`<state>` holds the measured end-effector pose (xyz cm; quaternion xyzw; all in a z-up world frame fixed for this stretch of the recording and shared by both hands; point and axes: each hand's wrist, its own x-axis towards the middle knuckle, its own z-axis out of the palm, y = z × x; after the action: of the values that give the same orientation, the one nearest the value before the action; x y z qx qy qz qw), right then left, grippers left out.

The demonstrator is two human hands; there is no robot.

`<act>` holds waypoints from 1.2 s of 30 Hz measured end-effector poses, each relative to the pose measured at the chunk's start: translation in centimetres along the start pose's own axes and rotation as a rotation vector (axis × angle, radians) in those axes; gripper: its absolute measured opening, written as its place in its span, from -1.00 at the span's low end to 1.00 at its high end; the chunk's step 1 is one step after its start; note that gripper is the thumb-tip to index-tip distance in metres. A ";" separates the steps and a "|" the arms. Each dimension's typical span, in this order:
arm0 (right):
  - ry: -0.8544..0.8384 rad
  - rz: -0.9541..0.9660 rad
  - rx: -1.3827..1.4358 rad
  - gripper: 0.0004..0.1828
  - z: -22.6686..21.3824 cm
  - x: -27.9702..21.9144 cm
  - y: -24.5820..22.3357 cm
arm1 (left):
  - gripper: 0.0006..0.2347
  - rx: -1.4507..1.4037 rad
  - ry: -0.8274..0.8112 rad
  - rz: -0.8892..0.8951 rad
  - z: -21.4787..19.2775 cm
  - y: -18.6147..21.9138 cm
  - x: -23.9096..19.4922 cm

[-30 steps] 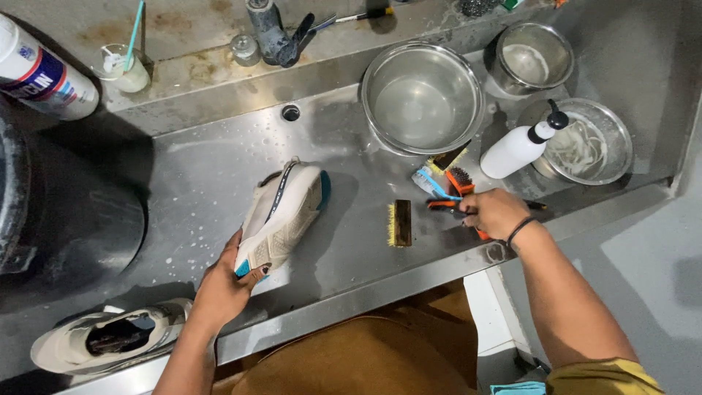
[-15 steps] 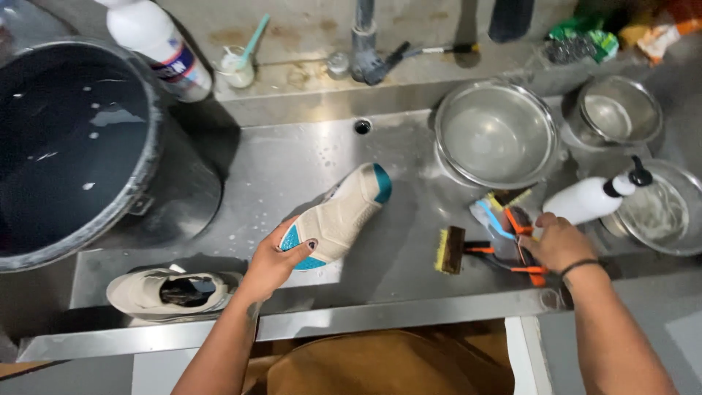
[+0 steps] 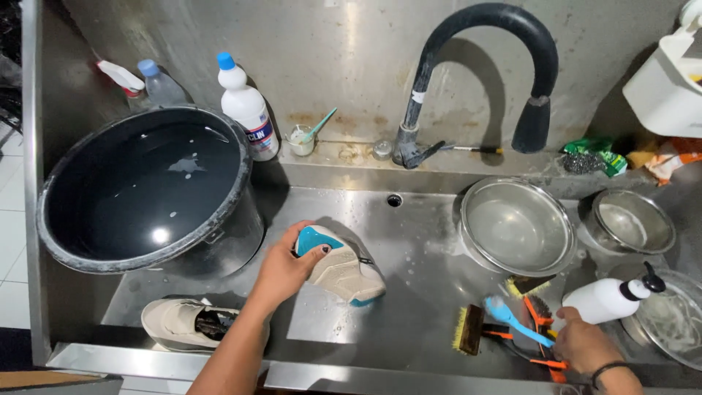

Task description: The person scrubs a white and blue sneaker in a stainless steel sink using a sponge and multiple brushes. They rinse the shoe under running water and continue scrubbing different areas of the shoe's exterior.

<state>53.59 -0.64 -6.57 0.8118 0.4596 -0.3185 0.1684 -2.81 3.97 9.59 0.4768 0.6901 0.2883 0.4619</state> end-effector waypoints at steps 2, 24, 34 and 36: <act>0.045 -0.084 -0.073 -0.32 2.4 3.1 1.9 | -0.54 0.002 0.006 0.040 0.7 -0.9 1.0; -0.092 0.173 -0.169 -0.30 2.1 5.6 -0.4 | -0.62 0.091 0.032 0.247 2.8 -0.5 5.8; 0.017 0.161 -0.189 -0.47 1.1 -1.4 -3.6 | -0.62 0.514 -0.453 0.364 10.6 -0.5 10.6; 0.130 0.092 -0.109 -0.63 2.4 0.4 -2.2 | -0.47 0.724 -0.430 0.402 12.5 -1.5 12.0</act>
<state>50.95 -0.59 -8.57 0.8406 0.4486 -0.2314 0.1966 6.64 13.96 -1.08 0.7805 0.5288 0.0073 0.3334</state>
